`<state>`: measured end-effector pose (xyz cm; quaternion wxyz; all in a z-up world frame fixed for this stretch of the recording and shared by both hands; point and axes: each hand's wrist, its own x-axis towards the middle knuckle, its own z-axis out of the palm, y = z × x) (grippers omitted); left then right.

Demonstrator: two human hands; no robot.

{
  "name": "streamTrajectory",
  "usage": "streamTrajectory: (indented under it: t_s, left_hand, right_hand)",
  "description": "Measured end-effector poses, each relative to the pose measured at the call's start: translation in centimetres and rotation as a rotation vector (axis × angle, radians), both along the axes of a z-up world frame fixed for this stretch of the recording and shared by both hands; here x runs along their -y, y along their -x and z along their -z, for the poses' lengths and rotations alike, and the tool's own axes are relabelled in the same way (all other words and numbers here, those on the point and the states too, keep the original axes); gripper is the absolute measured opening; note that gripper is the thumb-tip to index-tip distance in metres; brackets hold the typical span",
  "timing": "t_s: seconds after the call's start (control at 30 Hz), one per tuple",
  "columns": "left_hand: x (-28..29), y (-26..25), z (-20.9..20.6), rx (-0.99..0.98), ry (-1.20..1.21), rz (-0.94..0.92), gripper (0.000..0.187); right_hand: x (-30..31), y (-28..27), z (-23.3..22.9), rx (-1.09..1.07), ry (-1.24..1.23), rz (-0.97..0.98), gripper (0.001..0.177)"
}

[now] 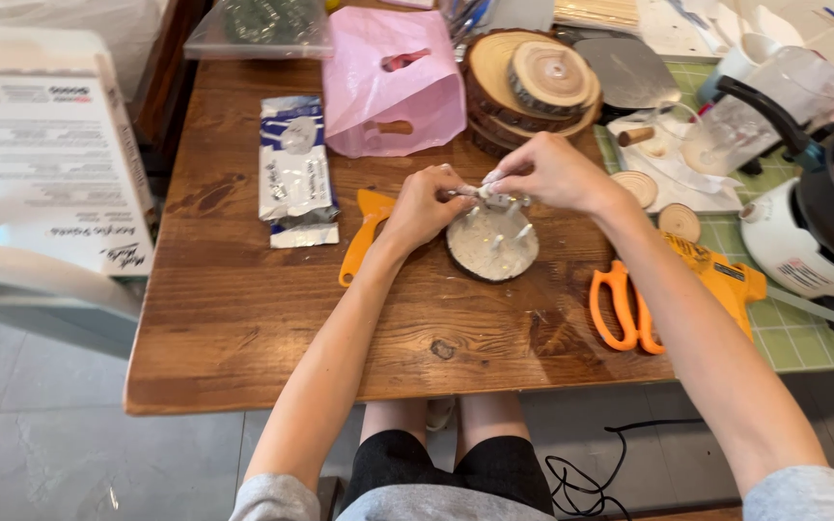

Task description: Sculpting a miniature scene on a wooden base using molding clay.

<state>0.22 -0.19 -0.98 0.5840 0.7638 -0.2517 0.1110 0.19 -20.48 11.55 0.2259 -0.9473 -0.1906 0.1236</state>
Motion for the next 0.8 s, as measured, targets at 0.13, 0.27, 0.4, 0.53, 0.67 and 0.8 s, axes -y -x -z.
streamTrajectory:
  t_s: [0.13,0.27,0.4,0.53,0.67,0.8]
  left_hand:
    - [-0.3,0.7,-0.8,-0.037,0.033,-0.009,0.020]
    - [-0.2,0.9,-1.3,-0.068,0.034,-0.008,0.018]
    - [-0.2,1.0,-1.7,-0.087,-0.016,-0.038,0.018]
    - [-0.3,1.0,-1.5,-0.045,-0.028,-0.050,0.018]
    - [-0.2,0.8,-1.2,-0.038,-0.033,-0.062,0.017]
    - [-0.2,0.9,-1.5,-0.046,-0.032,-0.056,0.018]
  right_hand:
    - [0.2,0.2,0.1,-0.011,-0.088,0.017,0.023]
    - [0.3,0.2,0.2,0.025,-0.128,-0.037,0.023]
    - [0.3,0.5,0.2,0.094,-0.074,-0.081,0.021]
    - [0.0,0.5,0.1,0.104,-0.090,-0.100,0.022]
    - [-1.0,1.0,-0.8,0.054,-0.032,0.038,0.022]
    - [-1.6,1.3,-1.2,0.078,-0.007,0.053,0.023]
